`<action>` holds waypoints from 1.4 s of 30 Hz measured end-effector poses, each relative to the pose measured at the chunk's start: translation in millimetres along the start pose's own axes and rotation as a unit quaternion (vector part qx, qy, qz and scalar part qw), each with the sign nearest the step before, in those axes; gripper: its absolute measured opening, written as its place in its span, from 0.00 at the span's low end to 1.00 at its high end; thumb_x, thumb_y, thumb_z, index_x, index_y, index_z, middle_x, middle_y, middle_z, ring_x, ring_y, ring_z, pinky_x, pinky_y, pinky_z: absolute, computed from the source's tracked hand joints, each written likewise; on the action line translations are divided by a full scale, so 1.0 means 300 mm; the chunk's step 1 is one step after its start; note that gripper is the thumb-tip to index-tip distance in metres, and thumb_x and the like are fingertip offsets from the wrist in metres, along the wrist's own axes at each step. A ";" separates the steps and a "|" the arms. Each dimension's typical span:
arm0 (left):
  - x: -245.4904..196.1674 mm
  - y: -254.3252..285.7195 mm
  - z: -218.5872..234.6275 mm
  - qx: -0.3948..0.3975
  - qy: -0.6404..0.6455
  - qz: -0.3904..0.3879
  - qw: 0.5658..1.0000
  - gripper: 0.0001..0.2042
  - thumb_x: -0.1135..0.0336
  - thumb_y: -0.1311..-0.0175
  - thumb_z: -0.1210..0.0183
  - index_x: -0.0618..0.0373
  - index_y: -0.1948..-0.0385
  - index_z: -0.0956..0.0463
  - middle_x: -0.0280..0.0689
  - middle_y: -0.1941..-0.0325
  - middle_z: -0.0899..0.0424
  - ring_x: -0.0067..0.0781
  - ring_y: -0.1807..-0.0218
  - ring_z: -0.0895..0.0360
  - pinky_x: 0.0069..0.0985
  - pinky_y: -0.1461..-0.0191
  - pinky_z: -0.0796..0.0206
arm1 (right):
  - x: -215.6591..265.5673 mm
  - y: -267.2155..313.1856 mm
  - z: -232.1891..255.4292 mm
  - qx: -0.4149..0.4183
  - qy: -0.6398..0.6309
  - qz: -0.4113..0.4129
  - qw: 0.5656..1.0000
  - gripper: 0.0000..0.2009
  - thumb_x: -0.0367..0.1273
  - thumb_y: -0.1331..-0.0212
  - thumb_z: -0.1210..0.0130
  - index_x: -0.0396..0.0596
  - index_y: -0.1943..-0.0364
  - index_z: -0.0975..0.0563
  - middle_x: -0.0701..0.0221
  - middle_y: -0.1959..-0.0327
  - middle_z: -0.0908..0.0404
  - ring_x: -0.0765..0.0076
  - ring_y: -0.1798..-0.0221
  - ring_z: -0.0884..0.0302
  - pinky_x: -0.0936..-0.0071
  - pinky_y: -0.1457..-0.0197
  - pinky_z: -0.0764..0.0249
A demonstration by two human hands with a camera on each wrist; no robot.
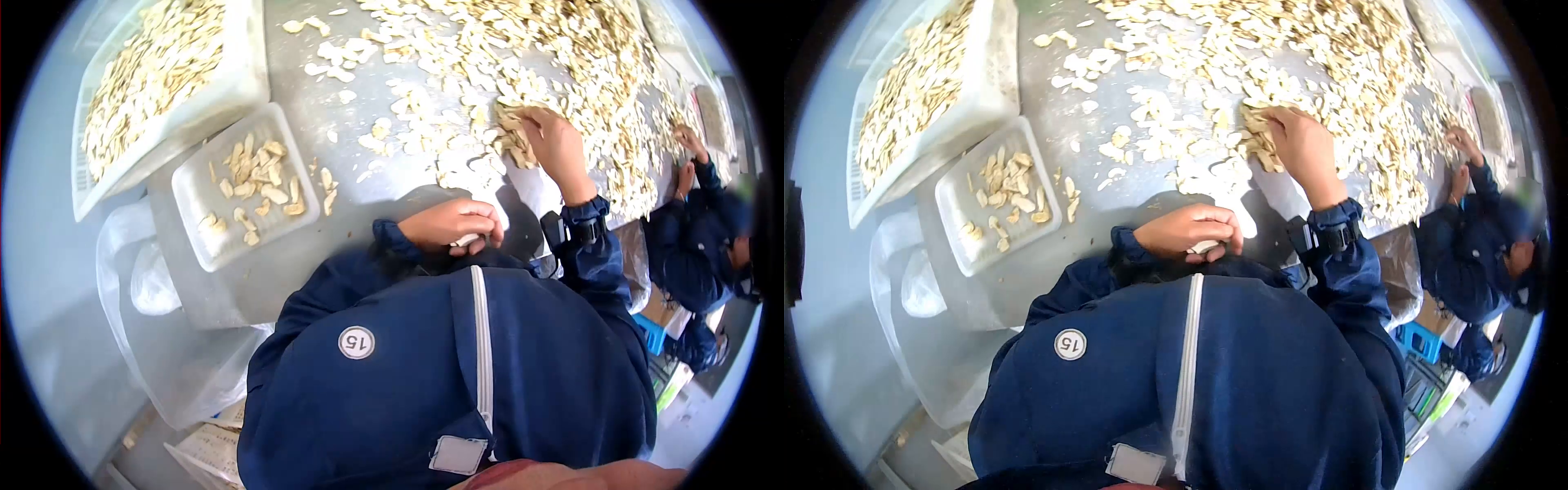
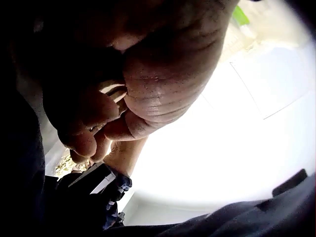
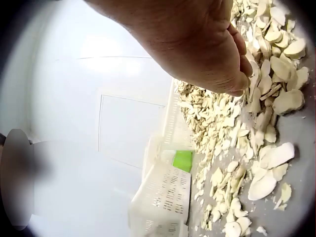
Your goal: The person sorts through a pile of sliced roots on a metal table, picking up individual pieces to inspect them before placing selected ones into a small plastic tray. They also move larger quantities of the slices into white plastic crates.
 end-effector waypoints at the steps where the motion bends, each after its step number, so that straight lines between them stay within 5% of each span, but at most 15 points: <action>1: 0.004 -0.003 0.003 -0.004 0.012 -0.005 1.000 0.12 0.64 0.20 0.52 0.62 0.53 0.22 0.35 0.64 0.19 0.18 0.73 0.29 0.16 0.76 0.39 | 0.012 -0.006 -0.001 0.004 -0.019 0.005 1.000 0.10 0.35 0.34 0.40 0.54 0.53 0.12 0.62 0.62 0.12 0.49 0.59 0.14 0.58 0.55 0.19; 6: 0.011 0.011 0.020 -0.036 0.052 0.020 0.998 0.12 0.63 0.22 0.52 0.62 0.54 0.23 0.37 0.71 0.21 0.17 0.80 0.33 0.16 0.77 0.43 | 0.198 -0.082 -0.072 -0.061 -0.012 0.149 0.987 0.09 0.37 0.35 0.40 0.56 0.55 0.13 0.69 0.61 0.13 0.56 0.53 0.15 0.62 0.50 0.19; 12: -0.015 0.022 0.035 -0.069 0.092 -0.030 0.993 0.15 0.60 0.20 0.53 0.61 0.56 0.22 0.35 0.76 0.24 0.15 0.82 0.36 0.15 0.79 0.46 | 0.146 -0.122 -0.132 -0.021 0.079 0.095 0.992 0.09 0.40 0.33 0.41 0.55 0.56 0.14 0.71 0.60 0.13 0.58 0.52 0.15 0.62 0.50 0.19; 16: -0.024 0.014 0.038 -0.071 0.133 -0.044 0.988 0.15 0.59 0.18 0.54 0.62 0.56 0.23 0.37 0.73 0.22 0.16 0.80 0.34 0.14 0.79 0.45 | 0.082 -0.091 -0.090 -0.018 0.005 0.051 0.999 0.10 0.40 0.33 0.40 0.55 0.55 0.14 0.71 0.60 0.13 0.59 0.52 0.15 0.61 0.52 0.19; 20: 0.007 0.002 0.053 -0.063 0.127 -0.020 0.990 0.16 0.59 0.18 0.55 0.63 0.56 0.23 0.37 0.69 0.21 0.16 0.76 0.32 0.15 0.78 0.44 | 0.170 -0.083 -0.117 -0.015 0.033 0.104 0.994 0.12 0.41 0.37 0.37 0.54 0.53 0.14 0.68 0.59 0.13 0.54 0.51 0.17 0.60 0.47 0.20; 26: -0.017 0.015 0.084 -0.112 0.160 -0.077 0.978 0.18 0.56 0.17 0.55 0.63 0.56 0.24 0.36 0.71 0.23 0.17 0.78 0.33 0.15 0.79 0.43 | 0.168 -0.098 -0.125 0.046 0.032 0.056 0.997 0.11 0.39 0.40 0.37 0.53 0.58 0.13 0.66 0.59 0.14 0.54 0.50 0.18 0.59 0.46 0.21; 27: -0.028 0.024 0.077 -0.099 0.166 -0.078 0.978 0.20 0.53 0.16 0.58 0.63 0.56 0.25 0.35 0.74 0.25 0.16 0.81 0.37 0.15 0.80 0.45 | 0.164 -0.081 -0.080 -0.007 0.008 0.089 0.996 0.11 0.40 0.38 0.38 0.50 0.61 0.14 0.66 0.61 0.13 0.52 0.56 0.16 0.60 0.51 0.20; 30: 0.005 0.012 0.093 -0.105 0.218 -0.045 0.969 0.26 0.46 0.16 0.62 0.63 0.55 0.25 0.34 0.78 0.28 0.16 0.83 0.40 0.14 0.82 0.46 | 0.080 -0.046 -0.022 0.058 -0.086 -0.033 0.994 0.11 0.40 0.35 0.38 0.48 0.61 0.15 0.63 0.66 0.12 0.52 0.64 0.15 0.63 0.58 0.21; 31: -0.009 0.008 0.080 -0.070 0.263 -0.068 0.960 0.30 0.40 0.17 0.65 0.63 0.52 0.26 0.38 0.72 0.23 0.18 0.81 0.35 0.14 0.83 0.45 | 0.088 -0.015 -0.015 0.110 -0.146 -0.024 0.983 0.12 0.40 0.31 0.38 0.46 0.58 0.15 0.67 0.72 0.13 0.65 0.71 0.16 0.71 0.63 0.23; 32: -0.009 0.008 0.084 -0.089 0.275 -0.070 0.955 0.31 0.39 0.17 0.66 0.62 0.51 0.27 0.39 0.68 0.22 0.18 0.79 0.33 0.15 0.83 0.45 | 0.068 0.048 -0.068 0.226 -0.296 -0.098 0.923 0.12 0.40 0.30 0.37 0.46 0.55 0.15 0.74 0.72 0.15 0.79 0.68 0.20 0.77 0.62 0.24; 34: -0.019 0.006 0.079 -0.126 0.296 -0.073 0.944 0.32 0.36 0.18 0.67 0.61 0.50 0.27 0.41 0.61 0.20 0.19 0.76 0.29 0.15 0.83 0.43 | 0.102 0.114 -0.060 0.173 -0.444 -0.069 0.876 0.13 0.41 0.30 0.36 0.46 0.54 0.14 0.79 0.72 0.17 0.86 0.67 0.24 0.79 0.61 0.25; 36: -0.026 0.009 0.080 -0.128 0.287 -0.074 0.946 0.28 0.41 0.16 0.65 0.59 0.48 0.28 0.43 0.55 0.20 0.20 0.73 0.27 0.15 0.83 0.41 | 0.081 0.130 -0.026 0.143 -0.179 -0.051 0.972 0.12 0.38 0.37 0.32 0.51 0.53 0.15 0.69 0.63 0.13 0.68 0.62 0.15 0.70 0.58 0.20; 38: -0.009 0.011 0.096 -0.141 0.252 -0.085 0.953 0.26 0.44 0.16 0.64 0.59 0.50 0.27 0.42 0.59 0.20 0.19 0.76 0.30 0.15 0.82 0.42 | 0.120 0.167 -0.040 0.097 -0.094 0.041 0.990 0.12 0.34 0.39 0.32 0.50 0.52 0.14 0.67 0.60 0.14 0.65 0.62 0.16 0.69 0.57 0.20; 39: -0.028 0.019 0.086 -0.091 0.162 -0.101 0.977 0.21 0.50 0.15 0.61 0.59 0.52 0.26 0.40 0.64 0.22 0.17 0.80 0.35 0.13 0.81 0.43 | 0.121 0.188 -0.062 0.088 -0.106 0.032 0.990 0.13 0.34 0.41 0.32 0.52 0.52 0.15 0.66 0.62 0.15 0.59 0.62 0.15 0.66 0.57 0.19; 42: -0.009 0.015 0.076 -0.073 0.192 -0.054 0.977 0.18 0.55 0.15 0.59 0.60 0.55 0.26 0.37 0.69 0.26 0.14 0.83 0.41 0.11 0.80 0.47 | 0.114 0.214 -0.051 0.090 -0.079 -0.001 0.993 0.14 0.31 0.40 0.34 0.54 0.49 0.16 0.66 0.62 0.17 0.55 0.61 0.16 0.63 0.57 0.19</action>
Point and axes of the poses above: each hand's wrist, its own y-axis away from the middle knuckle, its own z-axis out of the back of the hand, x = y × z, the point moved 9 cm from there along -y, towards the middle knuckle
